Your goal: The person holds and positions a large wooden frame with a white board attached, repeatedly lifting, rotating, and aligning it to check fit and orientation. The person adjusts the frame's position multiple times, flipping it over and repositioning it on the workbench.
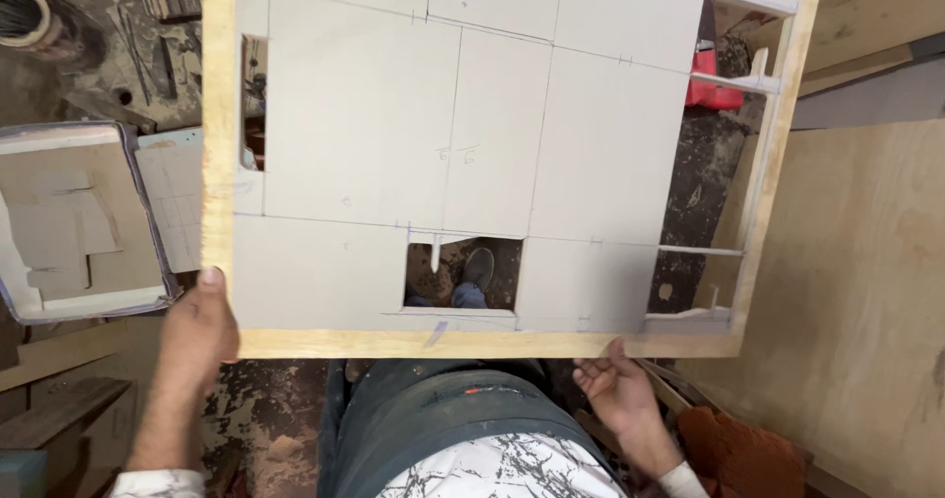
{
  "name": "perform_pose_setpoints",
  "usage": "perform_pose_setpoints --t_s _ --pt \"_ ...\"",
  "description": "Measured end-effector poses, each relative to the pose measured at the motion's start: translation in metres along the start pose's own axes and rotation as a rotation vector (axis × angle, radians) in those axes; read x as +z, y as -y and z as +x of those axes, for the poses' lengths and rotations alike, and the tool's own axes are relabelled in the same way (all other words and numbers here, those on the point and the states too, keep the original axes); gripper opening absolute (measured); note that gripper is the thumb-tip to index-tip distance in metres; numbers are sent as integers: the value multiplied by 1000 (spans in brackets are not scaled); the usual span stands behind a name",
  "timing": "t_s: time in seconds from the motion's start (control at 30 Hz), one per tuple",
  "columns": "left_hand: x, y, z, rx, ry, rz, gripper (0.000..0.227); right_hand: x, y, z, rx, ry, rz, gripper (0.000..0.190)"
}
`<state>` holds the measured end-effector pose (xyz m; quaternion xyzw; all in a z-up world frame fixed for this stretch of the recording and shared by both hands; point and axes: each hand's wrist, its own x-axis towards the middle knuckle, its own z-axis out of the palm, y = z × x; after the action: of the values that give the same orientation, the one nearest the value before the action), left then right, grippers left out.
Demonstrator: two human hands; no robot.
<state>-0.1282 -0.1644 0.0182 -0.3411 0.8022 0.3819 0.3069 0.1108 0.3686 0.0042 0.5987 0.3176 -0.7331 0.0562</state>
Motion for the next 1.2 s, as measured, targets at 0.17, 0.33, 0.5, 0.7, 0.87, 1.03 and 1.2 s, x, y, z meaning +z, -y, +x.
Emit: perform_pose_setpoints --t_s 0.17,0.33,0.5,0.7,0.87,1.03,1.2 --pt "47 21 -31 -10 31 -111 69 -12 44 23 -102 47 96 32" --pt "96 35 -59 -109 60 -235 77 -29 91 60 -184 226 82 36" --pt "132 47 -83 -87 54 -311 78 -40 126 74 -196 104 -35 38" --pt "147 50 -95 -177 58 -340 80 -50 143 82 -173 111 -83 42" --pt "147 43 -105 -118 -43 -198 82 -57 142 82 -157 172 -98 41" --pt "133 32 -125 -176 -207 -200 77 -54 134 67 -100 140 -131 43" --pt "114 56 -149 41 -475 -103 64 -46 112 40 -41 167 -162 49"
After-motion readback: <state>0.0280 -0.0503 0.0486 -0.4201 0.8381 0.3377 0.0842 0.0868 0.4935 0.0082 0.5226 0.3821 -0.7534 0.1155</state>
